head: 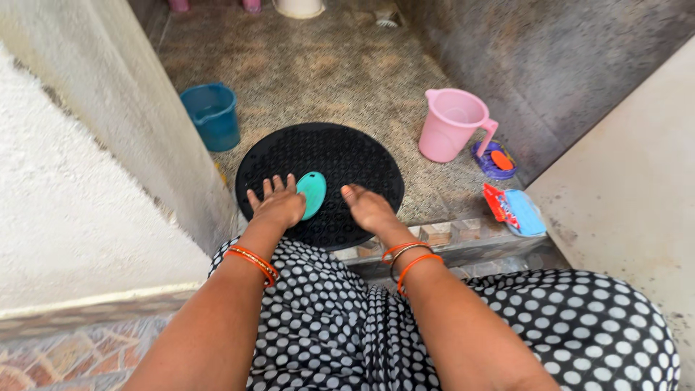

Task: The person prepares a cleaning solution by pouring water from a bucket into a pink jug, then into a blue jug containing detergent powder. They pour the soapy water onto a black bath mat and scrub it with a green scrubber.

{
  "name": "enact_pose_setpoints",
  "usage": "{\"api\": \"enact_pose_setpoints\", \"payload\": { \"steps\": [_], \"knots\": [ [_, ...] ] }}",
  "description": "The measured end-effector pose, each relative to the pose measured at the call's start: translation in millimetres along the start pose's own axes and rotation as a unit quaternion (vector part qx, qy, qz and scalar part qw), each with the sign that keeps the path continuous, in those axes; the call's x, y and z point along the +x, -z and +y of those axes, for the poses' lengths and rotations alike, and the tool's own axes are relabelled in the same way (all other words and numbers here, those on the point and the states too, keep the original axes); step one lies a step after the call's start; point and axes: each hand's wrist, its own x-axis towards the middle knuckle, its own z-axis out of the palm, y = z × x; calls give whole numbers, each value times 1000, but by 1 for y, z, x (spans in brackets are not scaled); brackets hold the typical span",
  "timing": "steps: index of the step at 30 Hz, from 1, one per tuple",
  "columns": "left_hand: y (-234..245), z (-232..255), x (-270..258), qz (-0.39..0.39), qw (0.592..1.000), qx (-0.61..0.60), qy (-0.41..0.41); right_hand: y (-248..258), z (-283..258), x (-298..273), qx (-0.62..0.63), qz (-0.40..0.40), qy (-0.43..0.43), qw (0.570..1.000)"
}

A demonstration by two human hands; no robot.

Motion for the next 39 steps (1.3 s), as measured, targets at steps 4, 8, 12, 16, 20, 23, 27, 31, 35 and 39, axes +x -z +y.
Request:
{"api": "enact_pose_setpoints", "payload": {
  "steps": [4,8,12,16,20,23,27,31,35,39],
  "knots": [
    [2,12,-1,-5,1000,24,0,11,-25,-13,3,-23,-24,999],
    [8,28,-3,4,999,34,-13,26,-45,-25,-10,-16,-15,1000],
    [17,41,-8,22,999,34,-30,40,-55,-34,-6,-8,-38,999],
    [30,52,-17,29,998,30,-42,54,-62,-41,1,-6,-59,998],
    [36,56,-25,36,998,27,-46,61,-63,-42,-2,2,-58,998],
    [37,56,-25,37,998,32,-47,58,-63,-40,2,11,-45,999],
    [30,51,-19,22,999,27,-37,50,-63,-34,0,-9,-55,998],
    [17,43,-10,7,999,26,-20,39,-57,-28,1,-27,-72,997],
    [4,37,0,-9,999,35,-8,31,-50,-22,-1,-44,-86,995],
    [-5,32,12,-26,999,42,0,20,-47,-14,-18,-66,-105,992]
  ]
}}
